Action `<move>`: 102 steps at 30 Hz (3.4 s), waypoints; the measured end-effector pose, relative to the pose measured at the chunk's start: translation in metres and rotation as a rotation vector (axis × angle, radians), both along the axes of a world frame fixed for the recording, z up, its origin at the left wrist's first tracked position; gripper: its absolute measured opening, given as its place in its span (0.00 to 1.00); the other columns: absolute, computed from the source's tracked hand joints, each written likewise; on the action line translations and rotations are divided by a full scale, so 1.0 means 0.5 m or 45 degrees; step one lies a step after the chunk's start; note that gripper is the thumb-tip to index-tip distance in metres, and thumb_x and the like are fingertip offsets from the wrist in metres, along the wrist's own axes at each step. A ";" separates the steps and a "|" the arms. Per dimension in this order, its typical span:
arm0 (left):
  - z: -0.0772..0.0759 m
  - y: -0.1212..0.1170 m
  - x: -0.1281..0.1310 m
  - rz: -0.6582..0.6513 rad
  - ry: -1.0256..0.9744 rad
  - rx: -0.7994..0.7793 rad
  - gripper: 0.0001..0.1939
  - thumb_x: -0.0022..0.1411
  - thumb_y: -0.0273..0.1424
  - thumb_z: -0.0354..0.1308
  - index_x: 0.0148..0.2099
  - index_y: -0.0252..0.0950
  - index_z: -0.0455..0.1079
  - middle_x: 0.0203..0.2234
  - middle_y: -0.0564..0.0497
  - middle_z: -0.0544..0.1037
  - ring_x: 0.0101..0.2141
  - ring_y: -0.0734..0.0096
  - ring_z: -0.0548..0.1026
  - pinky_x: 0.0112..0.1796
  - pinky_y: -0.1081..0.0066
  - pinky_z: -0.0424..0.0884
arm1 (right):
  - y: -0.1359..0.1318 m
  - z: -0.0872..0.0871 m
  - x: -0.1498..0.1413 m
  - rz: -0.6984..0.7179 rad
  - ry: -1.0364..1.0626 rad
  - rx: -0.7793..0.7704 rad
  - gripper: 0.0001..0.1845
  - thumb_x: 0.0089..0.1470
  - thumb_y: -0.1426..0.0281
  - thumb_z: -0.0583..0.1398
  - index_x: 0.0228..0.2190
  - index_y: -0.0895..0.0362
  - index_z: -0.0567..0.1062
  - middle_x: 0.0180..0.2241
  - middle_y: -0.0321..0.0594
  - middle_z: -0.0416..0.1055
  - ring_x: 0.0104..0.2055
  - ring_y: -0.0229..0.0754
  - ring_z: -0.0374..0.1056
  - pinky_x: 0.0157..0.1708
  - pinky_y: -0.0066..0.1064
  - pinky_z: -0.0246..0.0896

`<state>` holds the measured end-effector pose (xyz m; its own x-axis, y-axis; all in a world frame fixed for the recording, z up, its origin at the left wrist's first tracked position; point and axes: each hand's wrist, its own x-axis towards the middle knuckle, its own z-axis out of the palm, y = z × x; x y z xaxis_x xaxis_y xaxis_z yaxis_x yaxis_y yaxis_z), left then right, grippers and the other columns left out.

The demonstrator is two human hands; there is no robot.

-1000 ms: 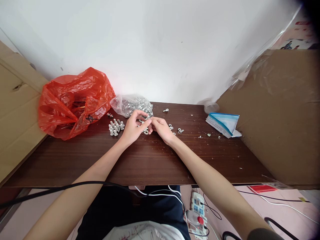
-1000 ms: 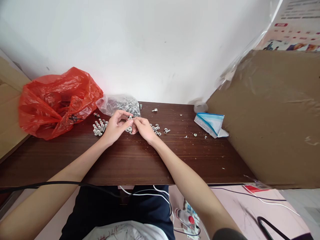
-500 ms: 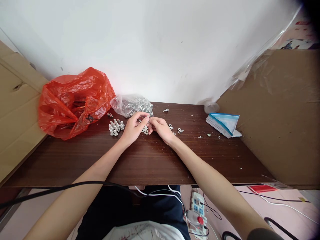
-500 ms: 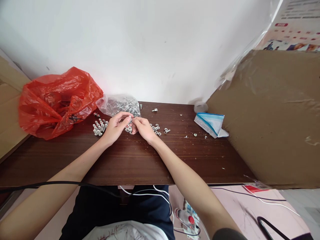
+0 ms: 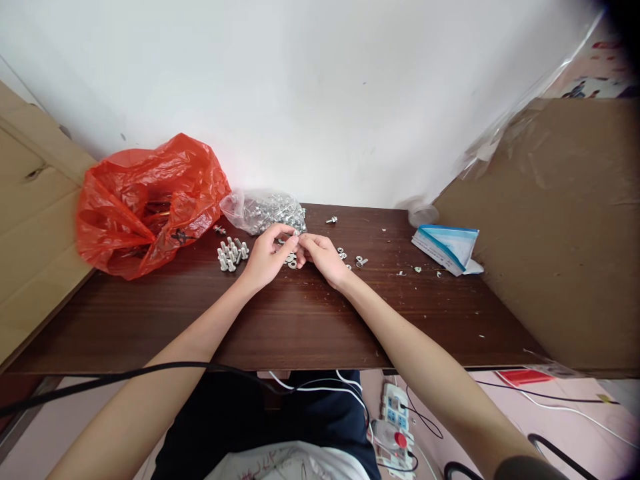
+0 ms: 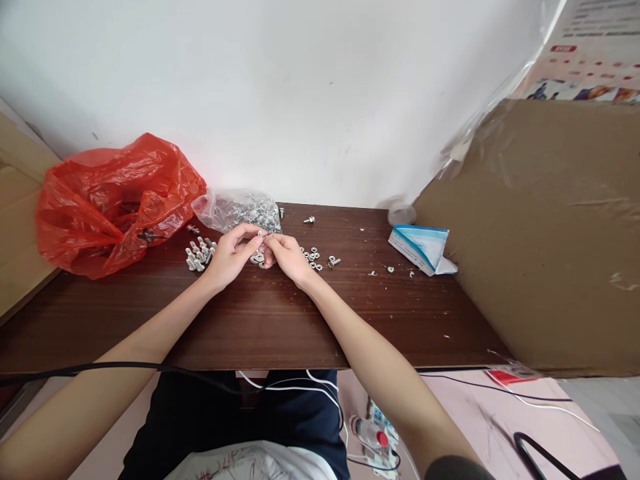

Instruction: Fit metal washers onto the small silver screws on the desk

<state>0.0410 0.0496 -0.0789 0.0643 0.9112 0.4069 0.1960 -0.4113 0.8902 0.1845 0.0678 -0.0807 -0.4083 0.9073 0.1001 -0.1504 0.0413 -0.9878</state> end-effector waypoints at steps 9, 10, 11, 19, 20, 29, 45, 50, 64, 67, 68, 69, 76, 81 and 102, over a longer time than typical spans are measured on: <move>0.003 -0.004 0.002 0.044 -0.028 -0.020 0.11 0.55 0.35 0.62 0.39 0.36 0.66 0.39 0.48 0.74 0.39 0.69 0.73 0.34 0.72 0.71 | -0.002 0.003 0.001 -0.004 -0.010 0.053 0.20 0.52 0.58 0.60 0.17 0.55 0.65 0.15 0.31 0.63 0.19 0.34 0.62 0.27 0.29 0.61; 0.003 -0.004 0.002 0.047 -0.025 -0.022 0.11 0.55 0.35 0.62 0.38 0.36 0.66 0.38 0.48 0.74 0.38 0.69 0.73 0.34 0.72 0.71 | -0.003 0.003 0.001 -0.006 -0.012 0.052 0.19 0.51 0.58 0.60 0.17 0.55 0.65 0.15 0.31 0.63 0.19 0.34 0.61 0.27 0.29 0.61; 0.002 -0.003 0.001 0.047 -0.020 -0.026 0.11 0.55 0.35 0.61 0.38 0.36 0.67 0.37 0.48 0.74 0.38 0.69 0.73 0.34 0.72 0.71 | -0.003 0.003 0.001 -0.006 -0.011 0.047 0.19 0.51 0.58 0.60 0.17 0.55 0.65 0.15 0.30 0.63 0.19 0.34 0.61 0.27 0.28 0.61; 0.005 -0.003 0.001 0.019 0.021 -0.015 0.11 0.59 0.36 0.56 0.39 0.35 0.70 0.36 0.47 0.74 0.38 0.68 0.72 0.33 0.71 0.69 | 0.002 0.000 0.000 0.009 0.012 0.005 0.15 0.51 0.60 0.59 0.21 0.57 0.69 0.14 0.29 0.63 0.18 0.33 0.61 0.25 0.27 0.61; 0.006 -0.004 0.002 0.018 0.017 -0.018 0.11 0.59 0.36 0.57 0.40 0.35 0.69 0.37 0.47 0.74 0.38 0.68 0.72 0.33 0.71 0.69 | 0.002 0.000 0.000 0.007 0.010 0.008 0.15 0.51 0.60 0.59 0.20 0.57 0.68 0.14 0.29 0.64 0.18 0.32 0.61 0.25 0.27 0.61; 0.005 -0.005 0.002 0.036 0.004 -0.023 0.10 0.55 0.33 0.61 0.38 0.36 0.68 0.37 0.48 0.74 0.40 0.67 0.72 0.35 0.71 0.71 | 0.000 -0.002 0.000 0.003 -0.014 0.048 0.17 0.53 0.62 0.58 0.18 0.55 0.65 0.14 0.30 0.63 0.19 0.34 0.62 0.27 0.28 0.61; -0.003 -0.004 0.003 0.099 0.019 0.000 0.10 0.56 0.35 0.60 0.37 0.36 0.64 0.37 0.48 0.73 0.38 0.69 0.72 0.33 0.71 0.70 | -0.001 -0.001 0.001 0.004 -0.014 0.038 0.16 0.54 0.62 0.58 0.19 0.56 0.66 0.15 0.31 0.64 0.19 0.35 0.61 0.28 0.29 0.60; 0.000 -0.002 0.002 0.075 0.028 -0.031 0.09 0.56 0.35 0.58 0.38 0.35 0.67 0.35 0.48 0.74 0.38 0.67 0.72 0.33 0.70 0.71 | 0.000 -0.002 0.001 0.005 -0.018 0.028 0.18 0.52 0.58 0.60 0.20 0.56 0.67 0.15 0.30 0.64 0.19 0.34 0.62 0.27 0.29 0.61; -0.002 -0.002 0.002 0.106 0.040 0.008 0.11 0.56 0.35 0.60 0.37 0.36 0.65 0.35 0.49 0.74 0.37 0.69 0.73 0.32 0.71 0.70 | -0.001 -0.001 0.001 0.007 0.002 0.028 0.17 0.53 0.61 0.58 0.18 0.56 0.66 0.15 0.30 0.64 0.19 0.33 0.62 0.27 0.28 0.61; 0.000 -0.002 0.002 0.086 0.041 -0.011 0.10 0.56 0.35 0.59 0.37 0.35 0.67 0.35 0.48 0.74 0.37 0.68 0.73 0.33 0.71 0.71 | 0.000 -0.001 0.002 0.003 0.000 0.016 0.16 0.53 0.61 0.59 0.20 0.56 0.66 0.15 0.30 0.64 0.19 0.33 0.62 0.27 0.29 0.61; 0.000 -0.002 0.002 0.079 0.044 -0.015 0.09 0.57 0.35 0.59 0.38 0.35 0.68 0.36 0.47 0.74 0.38 0.68 0.73 0.32 0.71 0.71 | 0.000 -0.002 0.002 0.002 0.001 0.014 0.16 0.52 0.60 0.59 0.20 0.56 0.67 0.15 0.30 0.64 0.18 0.33 0.62 0.27 0.29 0.61; 0.001 -0.002 0.001 0.068 0.048 -0.016 0.09 0.57 0.35 0.58 0.38 0.35 0.68 0.36 0.47 0.74 0.38 0.67 0.73 0.32 0.71 0.71 | 0.001 -0.002 0.001 0.002 0.003 0.013 0.16 0.52 0.60 0.59 0.21 0.56 0.67 0.15 0.29 0.64 0.18 0.33 0.61 0.26 0.29 0.60; -0.002 -0.003 0.001 0.086 0.026 0.008 0.13 0.57 0.35 0.60 0.43 0.37 0.66 0.40 0.48 0.74 0.39 0.69 0.73 0.32 0.73 0.70 | 0.001 -0.002 0.001 0.004 0.004 0.027 0.18 0.53 0.59 0.59 0.18 0.56 0.66 0.15 0.31 0.64 0.19 0.34 0.62 0.27 0.29 0.60; -0.002 -0.003 0.000 0.094 0.051 -0.009 0.11 0.56 0.35 0.61 0.37 0.36 0.65 0.35 0.49 0.73 0.37 0.70 0.73 0.32 0.72 0.70 | 0.000 -0.002 0.001 -0.004 -0.006 0.040 0.18 0.53 0.60 0.59 0.17 0.56 0.65 0.15 0.30 0.64 0.19 0.34 0.62 0.27 0.29 0.60; 0.003 -0.004 0.002 0.082 0.039 -0.030 0.09 0.55 0.35 0.60 0.37 0.36 0.66 0.34 0.49 0.73 0.37 0.69 0.73 0.32 0.72 0.70 | 0.000 -0.001 0.001 -0.005 -0.023 0.034 0.18 0.53 0.59 0.59 0.18 0.56 0.65 0.15 0.30 0.64 0.19 0.34 0.62 0.28 0.29 0.61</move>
<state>0.0419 0.0474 -0.0774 0.0173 0.9230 0.3843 0.2485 -0.3763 0.8926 0.1852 0.0676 -0.0810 -0.4064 0.9062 0.1168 -0.1325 0.0680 -0.9888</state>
